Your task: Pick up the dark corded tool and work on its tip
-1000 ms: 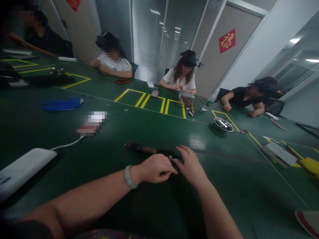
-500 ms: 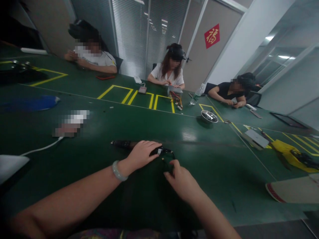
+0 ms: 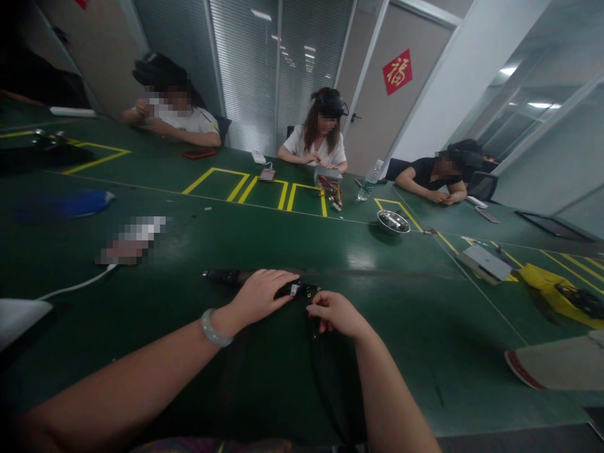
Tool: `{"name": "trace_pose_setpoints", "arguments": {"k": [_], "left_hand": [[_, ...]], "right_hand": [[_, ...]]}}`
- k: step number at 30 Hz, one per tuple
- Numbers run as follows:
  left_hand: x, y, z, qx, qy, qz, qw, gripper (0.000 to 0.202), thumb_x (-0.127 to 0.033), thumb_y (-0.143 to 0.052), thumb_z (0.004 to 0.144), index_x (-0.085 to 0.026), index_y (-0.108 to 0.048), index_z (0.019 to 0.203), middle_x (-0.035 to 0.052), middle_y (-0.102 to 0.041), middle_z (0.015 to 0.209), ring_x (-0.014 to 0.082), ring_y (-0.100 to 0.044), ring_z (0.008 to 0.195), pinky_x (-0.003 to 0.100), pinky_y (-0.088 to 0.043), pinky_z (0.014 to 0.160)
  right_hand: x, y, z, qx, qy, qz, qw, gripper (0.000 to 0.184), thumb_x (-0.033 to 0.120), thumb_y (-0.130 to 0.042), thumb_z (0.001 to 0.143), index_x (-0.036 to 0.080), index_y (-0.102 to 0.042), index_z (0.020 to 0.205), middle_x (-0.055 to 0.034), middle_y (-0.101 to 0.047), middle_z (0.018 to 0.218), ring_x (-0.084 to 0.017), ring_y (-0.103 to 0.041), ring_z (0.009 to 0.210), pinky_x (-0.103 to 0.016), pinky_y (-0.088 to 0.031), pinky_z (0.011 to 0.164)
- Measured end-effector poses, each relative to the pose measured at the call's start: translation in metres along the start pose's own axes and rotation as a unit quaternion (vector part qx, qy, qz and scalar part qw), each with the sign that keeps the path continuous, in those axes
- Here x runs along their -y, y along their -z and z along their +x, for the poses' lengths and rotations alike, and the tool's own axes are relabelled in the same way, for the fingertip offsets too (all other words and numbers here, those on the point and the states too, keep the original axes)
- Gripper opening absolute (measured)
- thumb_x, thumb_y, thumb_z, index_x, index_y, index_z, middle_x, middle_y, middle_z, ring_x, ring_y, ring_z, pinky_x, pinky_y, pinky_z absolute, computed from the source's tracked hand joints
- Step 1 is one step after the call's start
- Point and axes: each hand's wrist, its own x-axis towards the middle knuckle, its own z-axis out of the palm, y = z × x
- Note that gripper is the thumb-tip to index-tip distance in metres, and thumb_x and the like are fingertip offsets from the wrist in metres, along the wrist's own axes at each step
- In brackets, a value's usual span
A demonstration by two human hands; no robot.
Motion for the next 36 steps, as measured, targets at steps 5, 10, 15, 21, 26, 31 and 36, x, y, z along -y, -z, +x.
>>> {"name": "trace_pose_setpoints", "arguments": {"k": [5, 10, 15, 21, 26, 31, 36], "left_hand": [[-0.004, -0.002, 0.000, -0.004, 0.004, 0.009, 1.000, 0.040, -0.035, -0.055, 0.090, -0.023, -0.050, 0.128, 0.0061, -0.058, 0.126, 0.0226, -0.055, 0.113, 0.041, -0.039, 0.097], [-0.016, -0.006, 0.005, -0.001, 0.009, 0.041, 0.999, 0.038, -0.032, -0.060, 0.087, -0.020, -0.051, 0.121, 0.0078, -0.060, 0.119, 0.0234, -0.055, 0.111, 0.043, -0.035, 0.102], [-0.031, -0.012, 0.024, 0.021, 0.010, 0.065, 0.998, 0.025, -0.032, -0.058, 0.087, -0.019, -0.053, 0.108, 0.0073, -0.060, 0.110, 0.0235, -0.055, 0.106, 0.041, -0.040, 0.096], [-0.036, -0.027, 0.041, 0.028, 0.023, 0.078, 0.996, 0.013, -0.026, -0.057, 0.087, -0.019, -0.053, 0.097, 0.0063, -0.059, 0.099, 0.0222, -0.056, 0.096, 0.036, -0.045, 0.082], [-0.032, -0.028, 0.042, 0.028, 0.019, 0.079, 0.996, 0.008, -0.024, -0.053, 0.090, -0.019, -0.054, 0.095, 0.0062, -0.058, 0.100, 0.0208, -0.056, 0.092, 0.033, -0.045, 0.076], [-0.032, -0.024, 0.039, 0.023, 0.009, 0.070, 0.997, 0.009, -0.025, -0.052, 0.090, -0.018, -0.057, 0.094, 0.0055, -0.059, 0.097, 0.0195, -0.056, 0.090, 0.031, -0.046, 0.076], [-0.031, -0.025, 0.037, 0.017, 0.004, 0.064, 0.998, 0.009, -0.026, -0.052, 0.090, -0.018, -0.058, 0.093, 0.0054, -0.060, 0.096, 0.0198, -0.056, 0.090, 0.033, -0.046, 0.079]], "right_hand": [[-0.014, 0.008, 0.005, -0.067, 0.031, 0.059, 0.996, 0.033, 0.045, -0.067, 0.078, 0.017, -0.055, 0.088, -0.0035, -0.070, 0.081, -0.007, -0.053, 0.049, -0.017, -0.034, 0.041], [-0.017, 0.003, 0.014, -0.169, 0.049, 0.103, 0.979, 0.035, 0.047, -0.071, 0.072, 0.017, -0.057, 0.085, -0.0010, -0.068, 0.072, -0.007, -0.048, 0.050, -0.018, -0.036, 0.045], [-0.019, -0.004, 0.020, -0.210, 0.086, 0.150, 0.962, 0.040, 0.053, -0.070, 0.072, 0.017, -0.059, 0.087, -0.0015, -0.066, 0.072, -0.009, -0.050, 0.053, -0.022, -0.041, 0.050], [-0.018, 0.001, 0.020, -0.228, 0.081, 0.097, 0.965, 0.033, 0.048, -0.069, 0.073, 0.017, -0.061, 0.083, -0.0004, -0.065, 0.068, -0.011, -0.051, 0.052, -0.022, -0.040, 0.050], [-0.011, 0.007, 0.008, -0.298, 0.077, -0.106, 0.946, 0.022, 0.041, -0.060, 0.079, 0.020, -0.066, 0.079, 0.0005, -0.067, 0.069, -0.015, -0.060, 0.061, -0.024, -0.041, 0.056], [-0.009, 0.006, 0.004, -0.304, 0.067, -0.175, 0.934, 0.015, 0.035, -0.061, 0.079, 0.023, -0.069, 0.082, 0.0015, -0.069, 0.073, -0.015, -0.063, 0.066, -0.024, -0.043, 0.058], [-0.014, 0.000, 0.010, -0.307, 0.086, -0.190, 0.929, 0.016, 0.034, -0.059, 0.080, 0.023, -0.069, 0.086, 0.0002, -0.070, 0.077, -0.016, -0.064, 0.068, -0.025, -0.045, 0.063]]}}
